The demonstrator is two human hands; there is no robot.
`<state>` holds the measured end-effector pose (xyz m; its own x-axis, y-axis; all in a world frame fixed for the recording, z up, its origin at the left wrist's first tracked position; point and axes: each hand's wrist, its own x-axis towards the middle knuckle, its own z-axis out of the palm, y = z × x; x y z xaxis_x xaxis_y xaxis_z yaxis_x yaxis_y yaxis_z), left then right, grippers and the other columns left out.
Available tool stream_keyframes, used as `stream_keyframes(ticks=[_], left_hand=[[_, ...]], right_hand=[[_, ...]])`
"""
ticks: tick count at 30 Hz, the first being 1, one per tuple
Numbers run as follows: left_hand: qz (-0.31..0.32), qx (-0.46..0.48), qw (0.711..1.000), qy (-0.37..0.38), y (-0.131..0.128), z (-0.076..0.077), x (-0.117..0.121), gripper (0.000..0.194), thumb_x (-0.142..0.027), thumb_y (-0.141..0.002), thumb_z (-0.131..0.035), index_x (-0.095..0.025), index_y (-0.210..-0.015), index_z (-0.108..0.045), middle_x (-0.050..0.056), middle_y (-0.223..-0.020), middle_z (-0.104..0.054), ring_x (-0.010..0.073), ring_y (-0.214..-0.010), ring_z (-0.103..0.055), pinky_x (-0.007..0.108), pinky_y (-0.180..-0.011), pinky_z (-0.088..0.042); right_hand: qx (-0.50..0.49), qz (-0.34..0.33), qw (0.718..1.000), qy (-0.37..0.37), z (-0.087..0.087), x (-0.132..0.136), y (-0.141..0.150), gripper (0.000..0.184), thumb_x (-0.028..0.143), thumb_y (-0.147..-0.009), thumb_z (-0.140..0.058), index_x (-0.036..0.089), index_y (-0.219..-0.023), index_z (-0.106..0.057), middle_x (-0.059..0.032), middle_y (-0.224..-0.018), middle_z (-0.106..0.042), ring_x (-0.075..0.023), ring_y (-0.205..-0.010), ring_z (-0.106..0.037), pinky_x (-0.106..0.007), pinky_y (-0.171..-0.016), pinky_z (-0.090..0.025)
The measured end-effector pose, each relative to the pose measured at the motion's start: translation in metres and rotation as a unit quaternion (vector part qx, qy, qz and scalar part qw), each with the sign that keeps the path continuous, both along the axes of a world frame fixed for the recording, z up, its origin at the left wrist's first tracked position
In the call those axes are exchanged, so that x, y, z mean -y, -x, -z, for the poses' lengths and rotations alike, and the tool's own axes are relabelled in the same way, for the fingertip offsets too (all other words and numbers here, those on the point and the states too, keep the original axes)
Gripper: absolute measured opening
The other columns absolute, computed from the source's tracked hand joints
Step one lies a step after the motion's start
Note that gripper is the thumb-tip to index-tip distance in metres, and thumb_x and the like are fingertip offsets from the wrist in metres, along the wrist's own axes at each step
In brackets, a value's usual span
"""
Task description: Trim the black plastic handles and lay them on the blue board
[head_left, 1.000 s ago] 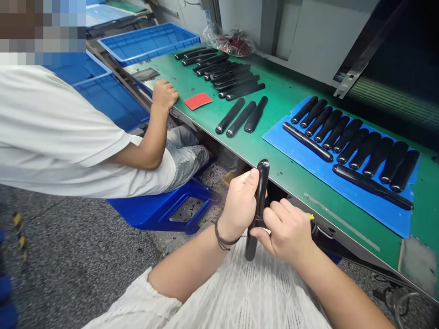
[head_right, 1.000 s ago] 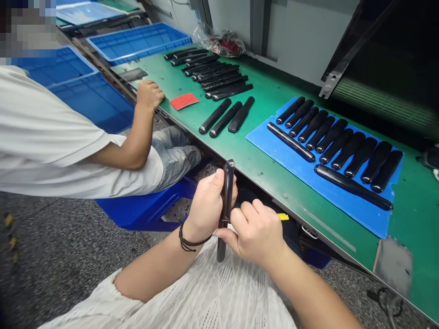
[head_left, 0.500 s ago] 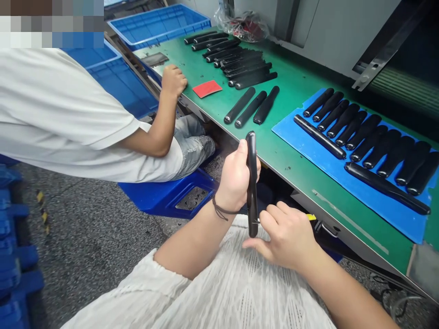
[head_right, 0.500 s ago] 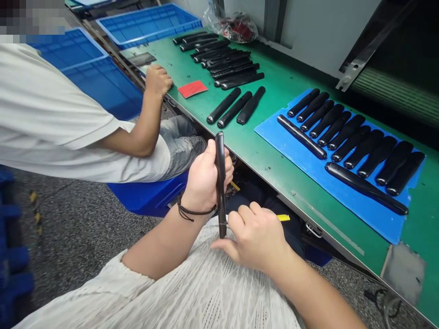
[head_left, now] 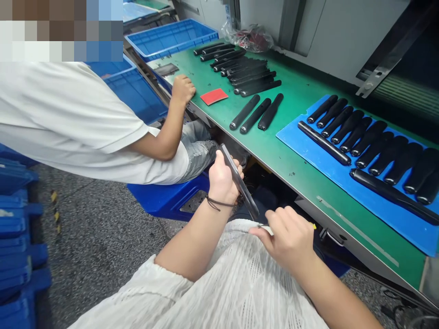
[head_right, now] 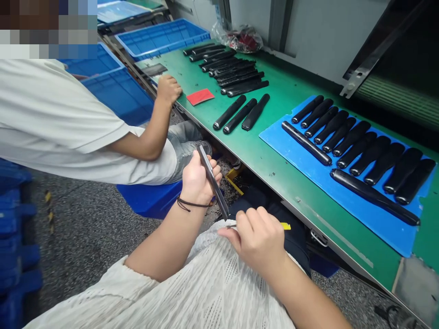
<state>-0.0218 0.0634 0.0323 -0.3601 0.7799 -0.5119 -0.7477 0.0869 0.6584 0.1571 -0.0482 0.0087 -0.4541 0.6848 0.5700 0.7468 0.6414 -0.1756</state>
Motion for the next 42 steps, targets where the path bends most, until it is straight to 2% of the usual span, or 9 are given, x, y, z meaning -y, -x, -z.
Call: stream_keyframes(ticks=[4,8,14,20,25,27,29,33,42], left_hand=[[-0.011,0.007,1.000,0.015,0.014,0.006,0.000,0.045,-0.048,-0.110,-0.035,-0.020,-0.076,-0.044,-0.008,-0.051,-0.036,0.0074,-0.035,-0.028,0.021,-0.036,-0.019],[-0.021,0.038,0.999,0.029,0.024,0.011,0.003,0.046,-0.048,-0.111,-0.033,-0.021,-0.074,-0.042,-0.009,-0.052,-0.032,0.0073,-0.035,-0.026,0.021,-0.036,-0.018],[-0.013,0.058,0.998,0.032,0.029,0.017,0.006,0.049,-0.048,-0.111,-0.030,-0.021,-0.071,-0.037,-0.008,-0.051,-0.031,0.0071,-0.036,-0.025,0.021,-0.037,-0.016],[-0.022,0.073,0.997,0.012,0.023,0.020,0.008,0.050,-0.046,-0.111,-0.027,-0.021,-0.070,-0.036,-0.009,-0.050,-0.026,0.0076,-0.036,-0.022,0.022,-0.038,-0.017],[0.025,-0.046,0.999,0.010,0.004,0.029,0.017,0.034,-0.041,-0.108,-0.039,-0.019,-0.084,-0.051,0.000,-0.067,-0.055,0.0121,-0.054,-0.053,0.022,-0.051,-0.041],[-0.018,-0.247,0.968,-0.049,-0.001,0.032,0.030,0.024,-0.043,-0.100,-0.057,-0.019,-0.103,-0.059,0.007,-0.096,-0.067,0.0191,-0.089,-0.068,0.027,-0.074,-0.052],[-0.044,-0.442,0.880,-0.165,-0.002,0.034,0.048,0.036,-0.052,-0.091,-0.067,-0.022,-0.111,-0.064,0.011,-0.112,-0.068,0.0261,-0.112,-0.065,0.036,-0.093,-0.051],[0.148,-0.558,0.733,-0.360,0.000,0.034,0.070,0.049,-0.059,-0.097,-0.051,-0.024,-0.066,-0.065,0.008,-0.067,-0.061,0.0249,-0.072,-0.059,0.044,-0.088,-0.046],[0.181,-0.575,0.712,-0.359,-0.005,0.032,0.062,0.057,-0.053,-0.101,-0.038,-0.025,-0.053,-0.051,0.006,-0.052,-0.049,0.0215,-0.056,-0.040,0.041,-0.070,-0.032]], right_hand=[[-0.010,0.005,0.999,0.047,0.014,-0.007,-0.004,0.021,0.020,-0.104,-0.045,0.015,-0.120,-0.058,-0.0045,-0.083,-0.056,-0.0185,-0.073,-0.048,-0.032,-0.059,-0.033],[0.093,0.081,0.987,0.101,0.035,-0.018,-0.002,0.055,0.009,-0.093,-0.055,0.027,-0.145,-0.053,-0.0032,-0.087,-0.059,-0.0170,-0.068,-0.051,-0.029,-0.051,-0.023],[-0.051,0.074,0.983,0.160,0.038,-0.028,0.001,0.015,0.031,-0.101,-0.061,0.019,-0.101,-0.071,0.0014,-0.066,-0.055,-0.0144,-0.062,-0.052,-0.027,-0.057,-0.034],[-0.237,-0.053,0.925,0.293,0.018,-0.017,0.018,0.053,0.033,-0.093,-0.072,0.022,-0.142,-0.056,-0.0023,-0.095,-0.068,-0.0134,-0.072,-0.060,-0.024,-0.058,-0.046],[-0.290,-0.044,0.949,0.120,0.014,-0.004,0.030,0.006,0.024,-0.096,-0.065,0.021,-0.093,-0.063,0.0023,-0.070,-0.058,-0.0112,-0.061,-0.053,-0.026,-0.057,-0.041],[-0.255,-0.022,0.965,0.056,0.010,-0.001,0.026,0.004,0.019,-0.095,-0.064,0.021,-0.093,-0.061,0.0024,-0.069,-0.056,-0.0115,-0.060,-0.052,-0.028,-0.057,-0.039],[-0.229,-0.023,0.972,0.043,0.003,0.003,0.021,0.006,0.017,-0.095,-0.065,0.021,-0.097,-0.060,0.0025,-0.069,-0.056,-0.0118,-0.061,-0.051,-0.029,-0.057,-0.037],[-0.244,-0.067,0.960,0.116,-0.016,0.011,0.014,0.010,0.026,-0.098,-0.065,0.020,-0.104,-0.059,0.0015,-0.074,-0.055,-0.0125,-0.065,-0.050,-0.028,-0.059,-0.037],[-0.134,-0.060,0.978,0.147,-0.038,0.008,-0.015,0.017,0.016,-0.105,-0.043,0.017,-0.108,-0.059,-0.0016,-0.078,-0.054,-0.0152,-0.068,-0.044,-0.030,-0.063,-0.034]])
